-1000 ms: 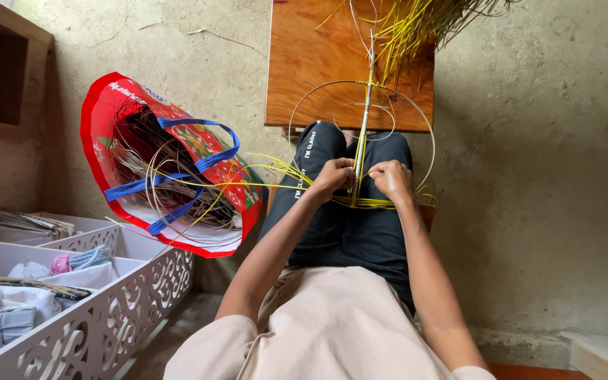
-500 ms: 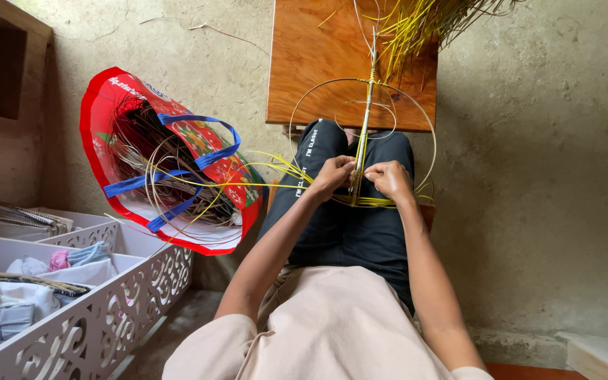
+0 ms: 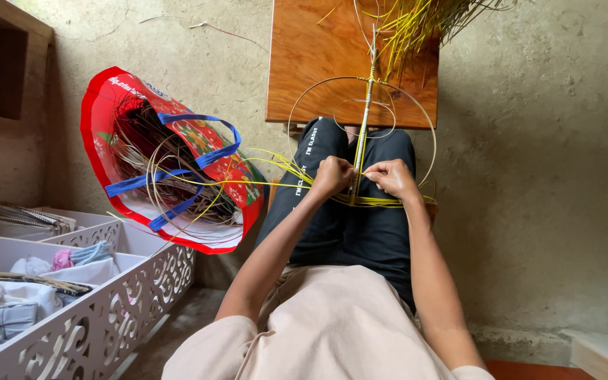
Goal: Weaving yellow straw strands around a circular frame to create a craft item
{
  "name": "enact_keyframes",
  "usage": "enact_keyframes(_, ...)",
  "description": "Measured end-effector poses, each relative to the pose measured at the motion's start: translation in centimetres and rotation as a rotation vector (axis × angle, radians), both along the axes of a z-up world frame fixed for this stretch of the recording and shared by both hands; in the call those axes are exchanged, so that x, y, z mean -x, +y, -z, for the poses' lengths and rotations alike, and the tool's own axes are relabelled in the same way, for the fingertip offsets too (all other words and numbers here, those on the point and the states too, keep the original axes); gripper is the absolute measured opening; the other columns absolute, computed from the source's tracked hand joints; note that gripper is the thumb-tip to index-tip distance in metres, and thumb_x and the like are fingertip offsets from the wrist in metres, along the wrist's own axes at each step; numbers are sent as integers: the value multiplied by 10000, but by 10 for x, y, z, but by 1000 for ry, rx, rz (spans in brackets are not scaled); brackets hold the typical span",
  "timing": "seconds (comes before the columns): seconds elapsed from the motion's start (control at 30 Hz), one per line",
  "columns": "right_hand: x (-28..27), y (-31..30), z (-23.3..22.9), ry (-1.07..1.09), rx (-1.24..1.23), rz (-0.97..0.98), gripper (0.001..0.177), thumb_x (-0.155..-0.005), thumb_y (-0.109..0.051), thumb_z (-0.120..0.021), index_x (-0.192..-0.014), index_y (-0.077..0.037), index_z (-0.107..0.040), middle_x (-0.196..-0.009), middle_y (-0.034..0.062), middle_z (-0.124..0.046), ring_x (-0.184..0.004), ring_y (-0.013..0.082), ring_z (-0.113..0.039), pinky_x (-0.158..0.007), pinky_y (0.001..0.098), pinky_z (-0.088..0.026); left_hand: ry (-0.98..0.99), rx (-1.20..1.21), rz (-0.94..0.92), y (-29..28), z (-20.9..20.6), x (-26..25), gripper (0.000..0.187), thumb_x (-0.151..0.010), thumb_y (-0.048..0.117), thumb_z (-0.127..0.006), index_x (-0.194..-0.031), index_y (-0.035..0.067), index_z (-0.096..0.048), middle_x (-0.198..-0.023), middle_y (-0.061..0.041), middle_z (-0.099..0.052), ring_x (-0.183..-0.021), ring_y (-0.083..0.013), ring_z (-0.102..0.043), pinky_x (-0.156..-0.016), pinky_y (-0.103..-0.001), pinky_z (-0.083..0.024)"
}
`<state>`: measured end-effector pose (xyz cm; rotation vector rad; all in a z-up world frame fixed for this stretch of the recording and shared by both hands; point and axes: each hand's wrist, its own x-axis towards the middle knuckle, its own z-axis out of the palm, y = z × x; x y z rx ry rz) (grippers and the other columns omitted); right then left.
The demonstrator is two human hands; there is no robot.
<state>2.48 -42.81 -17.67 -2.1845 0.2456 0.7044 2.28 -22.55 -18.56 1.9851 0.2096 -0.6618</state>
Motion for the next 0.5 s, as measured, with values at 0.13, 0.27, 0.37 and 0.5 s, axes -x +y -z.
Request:
enact_keyframes(0.13, 1, 8, -20, 9, -12, -21, 205, -818, -185, -742, -1008, -189, -819, -494, 30, -645, -401, 128, -582, -413, 245, -448, -10, -87, 39, -2, -1, -1, 171, -897, 307, -705, -975, 212, -823, -894, -136, -778, -908, -374, -761, -802, -468, -633)
enact_keyframes(0.27, 1, 15, -34, 37, -63, 14, 248, -872, -210, -697, -1074, -104, -795, -553, 82, -683, -419, 133, -620, -366, 234, -464, -1, -47, 57, 0, 17, 2, 198, -895, 290, -689, -1022, 196, -808, -932, -154, -774, -953, -400, -748, -838, -500, -618)
enact_keyframes(0.37, 0, 26, -41, 42, -87, 47, 253, -904, -234, -682, -1063, -70, -789, -592, 116, -705, -422, 151, -643, -331, 230, -484, -15, -80, 50, 1, -12, 5, 230, -901, 282, -658, -1052, 177, -796, -948, -176, -771, -953, -422, -744, -845, -516, -609)
enact_keyframes(0.5, 0, 34, -12, -5, -149, 117, 206, -886, -184, -718, -974, -5, -769, -609, 153, -702, -394, 170, -637, -282, 239, -475, -40, -152, 35, 5, -61, 7, 315, -931, 365, -626, -1128, 154, -752, -1009, -217, -758, -1009, -462, -723, -889, -552, -582)
